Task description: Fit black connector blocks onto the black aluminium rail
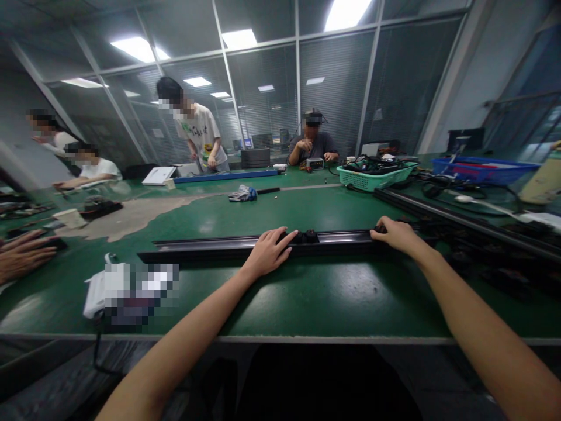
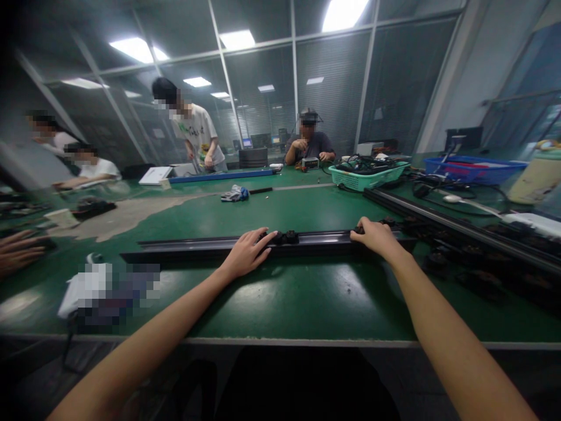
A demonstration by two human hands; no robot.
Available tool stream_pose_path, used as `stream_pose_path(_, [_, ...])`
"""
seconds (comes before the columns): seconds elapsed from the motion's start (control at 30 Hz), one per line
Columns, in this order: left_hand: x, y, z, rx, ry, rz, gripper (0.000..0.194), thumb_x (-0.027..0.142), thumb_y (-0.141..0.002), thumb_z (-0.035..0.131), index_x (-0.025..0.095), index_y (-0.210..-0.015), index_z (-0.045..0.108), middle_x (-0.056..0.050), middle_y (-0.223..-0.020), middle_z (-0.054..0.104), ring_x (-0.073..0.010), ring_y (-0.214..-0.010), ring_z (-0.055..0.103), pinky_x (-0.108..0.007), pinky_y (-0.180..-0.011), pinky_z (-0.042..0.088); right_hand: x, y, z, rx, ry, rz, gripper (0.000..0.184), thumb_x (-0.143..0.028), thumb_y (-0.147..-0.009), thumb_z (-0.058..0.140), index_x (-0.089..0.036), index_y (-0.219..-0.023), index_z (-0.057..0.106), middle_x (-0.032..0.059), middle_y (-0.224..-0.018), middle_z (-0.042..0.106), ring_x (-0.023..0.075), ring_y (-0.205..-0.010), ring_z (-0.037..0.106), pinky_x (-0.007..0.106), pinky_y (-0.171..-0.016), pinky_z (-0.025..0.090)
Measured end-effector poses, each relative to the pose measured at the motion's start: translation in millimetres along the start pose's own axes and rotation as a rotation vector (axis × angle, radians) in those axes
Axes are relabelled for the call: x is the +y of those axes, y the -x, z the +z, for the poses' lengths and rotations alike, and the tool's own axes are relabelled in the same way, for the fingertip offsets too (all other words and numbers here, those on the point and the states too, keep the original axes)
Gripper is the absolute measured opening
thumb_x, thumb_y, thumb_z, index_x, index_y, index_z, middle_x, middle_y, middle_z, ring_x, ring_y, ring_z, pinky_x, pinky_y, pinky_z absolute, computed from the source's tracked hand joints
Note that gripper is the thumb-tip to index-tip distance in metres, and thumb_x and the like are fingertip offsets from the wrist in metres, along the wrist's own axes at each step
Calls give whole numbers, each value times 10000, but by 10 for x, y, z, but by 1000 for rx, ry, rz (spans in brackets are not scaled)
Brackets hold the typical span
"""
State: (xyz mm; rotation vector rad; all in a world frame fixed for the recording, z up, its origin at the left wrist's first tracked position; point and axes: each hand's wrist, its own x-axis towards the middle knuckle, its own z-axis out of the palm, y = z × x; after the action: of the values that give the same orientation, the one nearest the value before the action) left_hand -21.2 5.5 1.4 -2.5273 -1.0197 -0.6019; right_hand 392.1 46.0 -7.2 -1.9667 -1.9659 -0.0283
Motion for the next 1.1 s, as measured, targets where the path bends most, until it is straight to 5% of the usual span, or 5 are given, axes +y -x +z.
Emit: stream_pose_path(1.1, [10, -4, -13, -12, -4, -3, 513, 387, -1010, 364, 264, -1508, 363, -116, -1433, 457, -263, -1292, 461, -455, -1099, 374, 15, 28, -14, 6, 37, 64, 460, -619, -795, 545, -194, -953, 619, 134, -878, 709, 289, -797, 659, 352, -673, 446])
